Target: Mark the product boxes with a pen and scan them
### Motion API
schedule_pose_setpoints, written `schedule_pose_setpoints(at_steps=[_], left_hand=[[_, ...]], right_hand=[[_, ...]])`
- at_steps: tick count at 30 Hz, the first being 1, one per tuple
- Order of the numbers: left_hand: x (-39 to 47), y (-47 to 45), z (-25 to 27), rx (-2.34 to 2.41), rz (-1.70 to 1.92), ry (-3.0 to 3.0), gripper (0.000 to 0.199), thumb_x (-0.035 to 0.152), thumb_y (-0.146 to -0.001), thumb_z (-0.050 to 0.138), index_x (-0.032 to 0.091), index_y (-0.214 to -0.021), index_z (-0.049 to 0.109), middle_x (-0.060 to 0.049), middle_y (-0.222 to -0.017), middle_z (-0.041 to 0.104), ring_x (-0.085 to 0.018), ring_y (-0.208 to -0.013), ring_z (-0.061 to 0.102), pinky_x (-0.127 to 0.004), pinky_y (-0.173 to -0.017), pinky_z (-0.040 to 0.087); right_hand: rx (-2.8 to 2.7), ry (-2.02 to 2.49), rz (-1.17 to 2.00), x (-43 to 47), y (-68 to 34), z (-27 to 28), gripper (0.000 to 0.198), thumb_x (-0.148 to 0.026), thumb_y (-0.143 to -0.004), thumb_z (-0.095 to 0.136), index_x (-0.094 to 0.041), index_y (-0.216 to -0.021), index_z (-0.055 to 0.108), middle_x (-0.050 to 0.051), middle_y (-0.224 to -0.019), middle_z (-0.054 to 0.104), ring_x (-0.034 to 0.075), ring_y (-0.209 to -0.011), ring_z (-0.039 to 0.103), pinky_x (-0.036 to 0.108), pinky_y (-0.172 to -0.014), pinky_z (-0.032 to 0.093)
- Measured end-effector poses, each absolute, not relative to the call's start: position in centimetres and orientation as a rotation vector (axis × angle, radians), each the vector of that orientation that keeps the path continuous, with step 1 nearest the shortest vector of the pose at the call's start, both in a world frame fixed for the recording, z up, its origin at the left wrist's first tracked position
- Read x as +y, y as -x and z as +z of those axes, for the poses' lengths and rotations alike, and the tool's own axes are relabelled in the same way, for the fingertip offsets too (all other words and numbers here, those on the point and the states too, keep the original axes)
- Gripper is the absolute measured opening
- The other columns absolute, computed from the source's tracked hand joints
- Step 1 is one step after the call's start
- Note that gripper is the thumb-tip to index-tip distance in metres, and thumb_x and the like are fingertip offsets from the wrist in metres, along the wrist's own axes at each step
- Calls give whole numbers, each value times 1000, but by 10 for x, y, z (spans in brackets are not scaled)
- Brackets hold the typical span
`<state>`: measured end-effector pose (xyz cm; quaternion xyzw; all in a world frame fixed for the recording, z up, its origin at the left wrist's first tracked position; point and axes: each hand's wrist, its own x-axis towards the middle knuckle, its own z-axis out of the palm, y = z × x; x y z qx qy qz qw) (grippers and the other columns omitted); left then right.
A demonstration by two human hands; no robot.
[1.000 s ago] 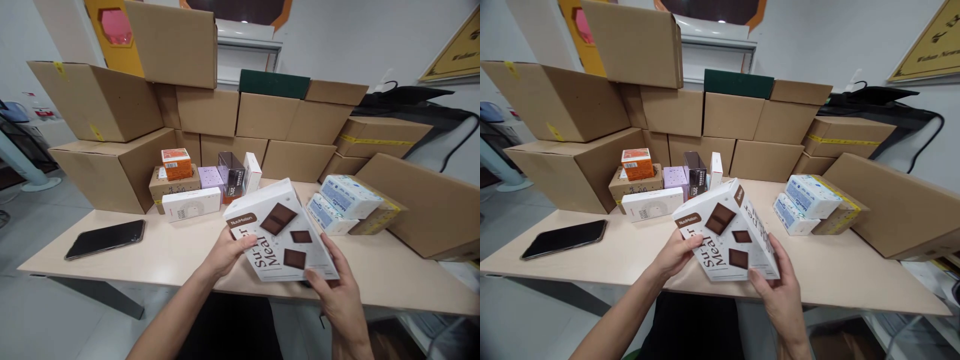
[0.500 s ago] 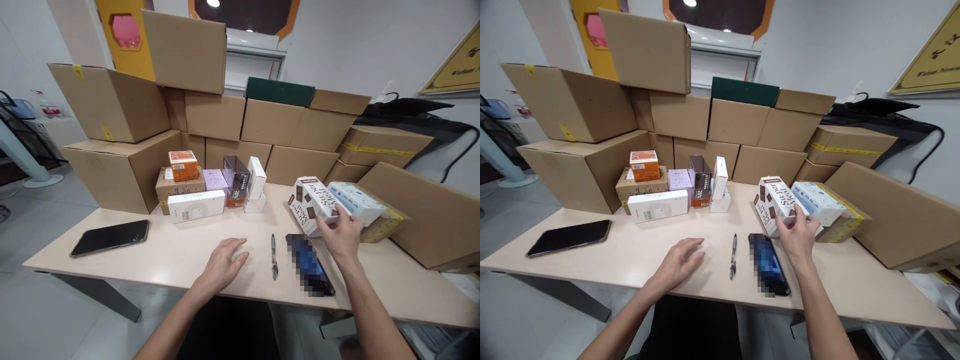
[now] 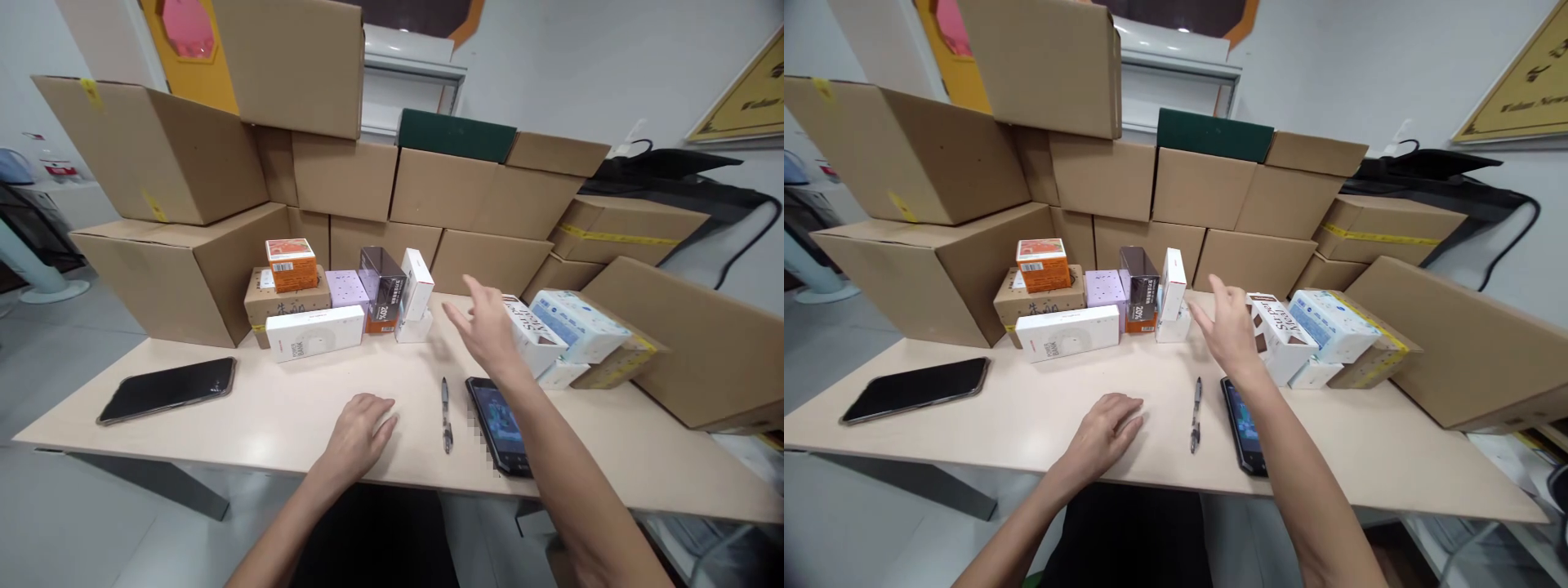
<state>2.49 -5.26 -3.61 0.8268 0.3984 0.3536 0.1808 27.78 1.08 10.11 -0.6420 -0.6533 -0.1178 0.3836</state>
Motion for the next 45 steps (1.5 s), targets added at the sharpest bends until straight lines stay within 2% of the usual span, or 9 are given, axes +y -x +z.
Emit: schedule_pose_setpoints(at_steps=[4,9,15,17,22,26,29,36,45], left_hand=[[-54,-21,-32,1127,1002,-2281,28,31,-94,55,21,-114,71,-11,-104,74,-27,-103,67,-44,-93,56],[-55,-18,-29,1132,984,-2223,27,32,-93,56,22,-112,72,-10,-102,74,-26,-102,67,-44,-93,55],[-54,-17,-33,1133,1043,-2125,31,32,-93,56,23,-119,69,-10,-112,73,-26,-109,66,-45,-97,54],[-53,-18,-34,1156,1166,-2002,33,32,-93,56,23,-123,67,-10,-120,70,-26,-115,64,-45,-102,51],[-49,-11,-28,1245,1587,-1450,38,40,-95,57,24,-129,60,-10,-135,62,-24,-124,59,-41,-107,47],[-42,9,-27,1277,1620,-1245,42,47,-96,54,25,-130,60,-7,-137,62,-24,-129,56,-38,-110,45],[-38,24,-31,1319,1526,-1224,41,50,-93,57,22,-122,66,-8,-129,67,-26,-123,60,-39,-105,48],[-43,26,-32,1368,1536,-1252,45,48,-94,57,24,-132,57,-8,-138,61,-25,-129,56,-40,-110,44],[-48,25,-28,1368,1476,-1313,44,42,-88,66,22,-127,58,-9,-132,63,-25,-122,60,-39,-105,48]], right_hand=[[-1682,1693,-138,55,-237,104,65,-56,-93,50,-17,-145,46,15,-115,52,26,-93,59,45,-90,48],[-1624,1750,-92,78,-228,100,48,-43,-93,49,-11,-126,57,15,-102,57,30,-93,60,47,-87,47],[-1403,1730,-238,3,-263,109,50,-35,-91,44,-11,-133,51,19,-123,58,30,-112,56,49,-97,45],[-1300,1575,-239,-42,-271,103,47,-39,-91,49,-17,-132,54,15,-124,61,26,-104,60,44,-91,50],[-1288,1433,240,-122,-259,61,40,-41,-87,59,-23,-122,62,9,-118,67,22,-92,65,37,-80,55],[-1322,1316,751,-123,-226,26,35,-37,-82,59,-22,-113,65,5,-103,70,21,-88,66,33,-76,56],[-1182,1278,893,-107,-207,12,39,-36,-81,58,-20,-116,61,6,-101,70,21,-91,67,34,-80,56],[-1076,1224,994,-89,-196,3,71,-29,-77,66,-20,-143,44,9,-117,69,22,-106,67,40,-93,55],[-1046,1187,954,-80,-199,-8,74,-30,-83,63,-17,-150,37,13,-132,64,24,-118,64,46,-106,49]])
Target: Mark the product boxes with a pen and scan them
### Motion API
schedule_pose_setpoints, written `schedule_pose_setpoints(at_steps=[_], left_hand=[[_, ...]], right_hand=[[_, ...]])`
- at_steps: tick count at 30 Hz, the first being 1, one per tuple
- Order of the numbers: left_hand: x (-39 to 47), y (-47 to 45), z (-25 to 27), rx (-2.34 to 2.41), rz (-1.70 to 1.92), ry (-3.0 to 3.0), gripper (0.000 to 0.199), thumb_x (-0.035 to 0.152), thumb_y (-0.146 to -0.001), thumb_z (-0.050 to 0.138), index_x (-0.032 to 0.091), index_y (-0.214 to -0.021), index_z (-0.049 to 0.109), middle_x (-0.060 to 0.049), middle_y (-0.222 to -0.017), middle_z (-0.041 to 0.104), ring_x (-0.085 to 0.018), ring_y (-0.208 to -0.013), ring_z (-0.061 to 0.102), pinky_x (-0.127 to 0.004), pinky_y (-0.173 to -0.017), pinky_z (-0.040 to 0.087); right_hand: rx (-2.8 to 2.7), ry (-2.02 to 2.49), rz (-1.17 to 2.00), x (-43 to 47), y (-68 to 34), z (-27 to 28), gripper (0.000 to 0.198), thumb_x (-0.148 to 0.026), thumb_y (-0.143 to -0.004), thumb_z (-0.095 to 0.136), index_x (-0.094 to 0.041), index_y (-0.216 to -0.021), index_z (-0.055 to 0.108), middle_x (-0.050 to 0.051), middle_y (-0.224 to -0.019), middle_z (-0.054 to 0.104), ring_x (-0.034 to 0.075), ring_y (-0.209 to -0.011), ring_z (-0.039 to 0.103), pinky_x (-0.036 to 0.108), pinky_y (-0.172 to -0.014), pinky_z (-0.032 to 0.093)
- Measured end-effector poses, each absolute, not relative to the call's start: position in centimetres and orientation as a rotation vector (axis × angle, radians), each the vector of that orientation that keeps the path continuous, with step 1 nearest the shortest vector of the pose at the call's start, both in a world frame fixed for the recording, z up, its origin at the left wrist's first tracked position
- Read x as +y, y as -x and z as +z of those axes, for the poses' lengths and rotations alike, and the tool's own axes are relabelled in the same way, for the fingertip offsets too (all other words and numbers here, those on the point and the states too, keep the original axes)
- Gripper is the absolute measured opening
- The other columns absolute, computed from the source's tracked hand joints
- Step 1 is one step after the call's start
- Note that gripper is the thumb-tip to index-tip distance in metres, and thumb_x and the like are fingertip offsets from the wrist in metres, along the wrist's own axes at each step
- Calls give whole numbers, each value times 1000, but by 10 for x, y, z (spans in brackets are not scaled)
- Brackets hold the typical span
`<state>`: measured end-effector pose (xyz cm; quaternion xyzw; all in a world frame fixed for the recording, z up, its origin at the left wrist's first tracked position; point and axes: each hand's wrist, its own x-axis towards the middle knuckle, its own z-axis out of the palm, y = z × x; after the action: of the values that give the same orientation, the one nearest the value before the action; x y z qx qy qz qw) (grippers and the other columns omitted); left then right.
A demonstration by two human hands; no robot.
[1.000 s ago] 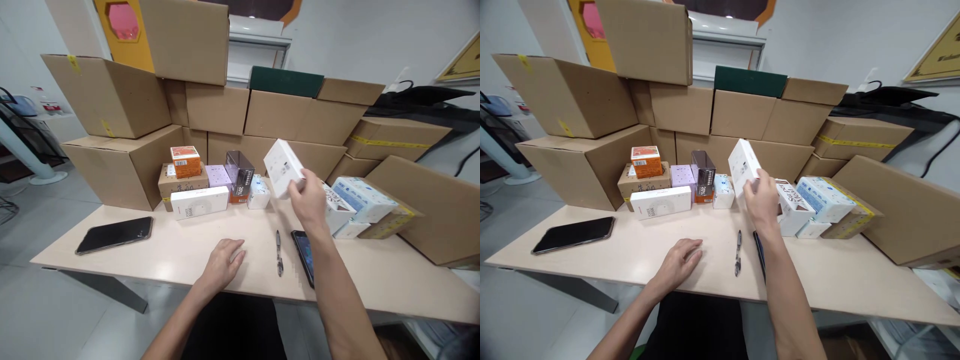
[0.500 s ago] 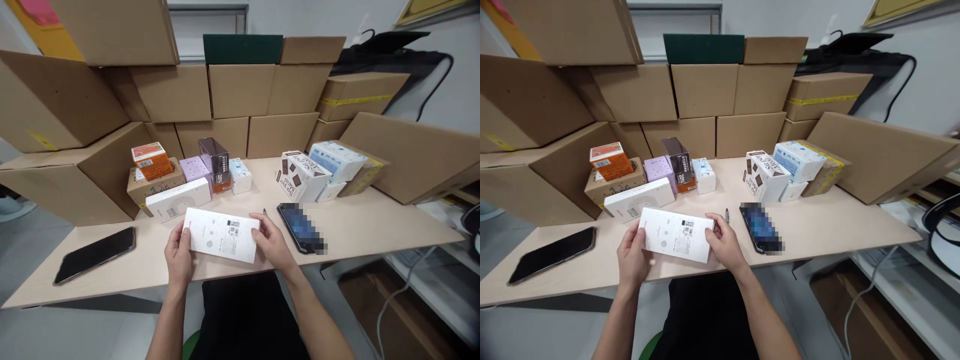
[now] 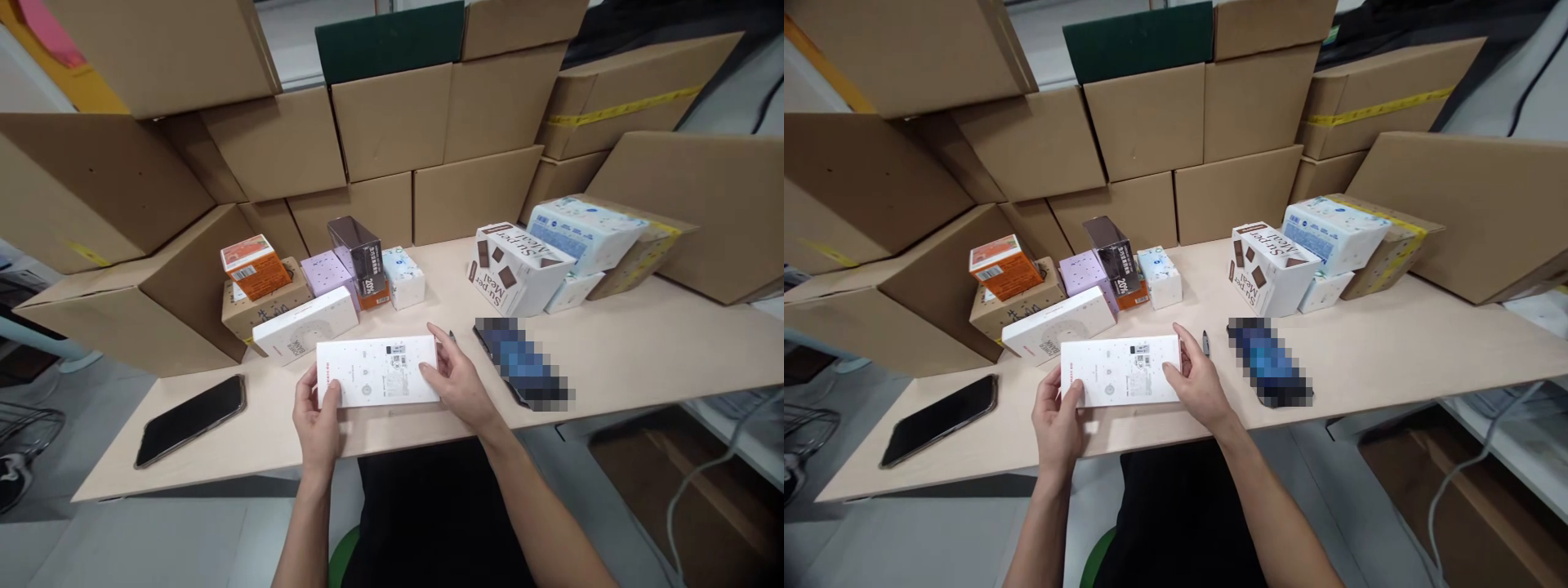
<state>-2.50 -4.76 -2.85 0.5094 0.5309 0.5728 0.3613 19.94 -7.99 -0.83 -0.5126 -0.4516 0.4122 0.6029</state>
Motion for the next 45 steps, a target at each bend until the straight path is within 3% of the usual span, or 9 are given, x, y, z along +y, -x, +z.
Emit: schedule_pose_setpoints(at_steps=[5,12,18,29,32,36,40,43,45], left_hand=[[-51,23,-23,1373,1503,-1270,49,41,-82,72,21,-125,60,-10,-130,64,-26,-116,63,-40,-100,51],[-49,23,-30,1331,1556,-1239,49,40,-78,77,20,-121,63,-10,-125,66,-25,-112,64,-38,-96,52],[-50,23,-27,1320,1569,-1225,48,41,-78,77,20,-120,65,-10,-125,67,-25,-112,65,-37,-97,53],[-48,20,-27,1061,1637,-898,57,33,-74,83,26,-125,60,-8,-133,63,-23,-116,64,-34,-97,53],[-46,21,-24,994,1616,-789,55,30,-69,86,26,-118,63,-7,-128,67,-21,-112,66,-32,-94,54],[-45,21,-23,998,1628,-756,54,30,-69,88,23,-117,65,-7,-120,70,-20,-109,68,-31,-93,55],[-45,21,-23,1030,1641,-749,56,34,-69,88,23,-119,63,-6,-109,73,-18,-100,70,-29,-87,57],[-43,20,-24,1082,1645,-736,57,37,-68,88,24,-118,63,-4,-102,73,-19,-95,72,-30,-86,57],[-42,20,-25,1074,1663,-744,56,37,-68,88,24,-116,63,-4,-104,73,-19,-98,71,-32,-87,57]], right_hand=[[-1071,1217,900,-76,-201,-18,70,-31,-88,60,-20,-152,35,13,-138,61,24,-122,62,48,-108,47],[-1154,1292,799,-79,-202,-26,67,-34,-91,57,-21,-153,36,12,-130,66,24,-110,67,47,-104,51],[-1159,1291,774,-78,-202,-28,67,-35,-91,58,-20,-152,37,13,-136,62,26,-122,62,47,-105,50],[-1098,1210,855,-80,-194,-28,65,-38,-88,63,-18,-146,41,17,-136,61,26,-118,64,43,-95,57],[-1183,1336,658,-80,-193,-31,62,-39,-90,61,-18,-145,44,18,-133,61,29,-116,64,49,-93,57],[-1365,1397,67,-93,-183,-13,46,-28,-91,62,-20,-135,53,18,-137,53,31,-130,51,56,-104,48],[-1702,1013,99,-130,-166,40,44,-5,-87,53,-25,-127,56,12,-133,52,23,-127,53,42,-100,52],[-1857,786,346,-162,-151,68,40,-9,-85,55,-31,-117,61,4,-128,59,19,-117,60,32,-93,56],[-1806,894,431,-180,-140,64,42,-15,-87,58,-31,-126,58,4,-118,65,17,-108,64,26,-84,58]])
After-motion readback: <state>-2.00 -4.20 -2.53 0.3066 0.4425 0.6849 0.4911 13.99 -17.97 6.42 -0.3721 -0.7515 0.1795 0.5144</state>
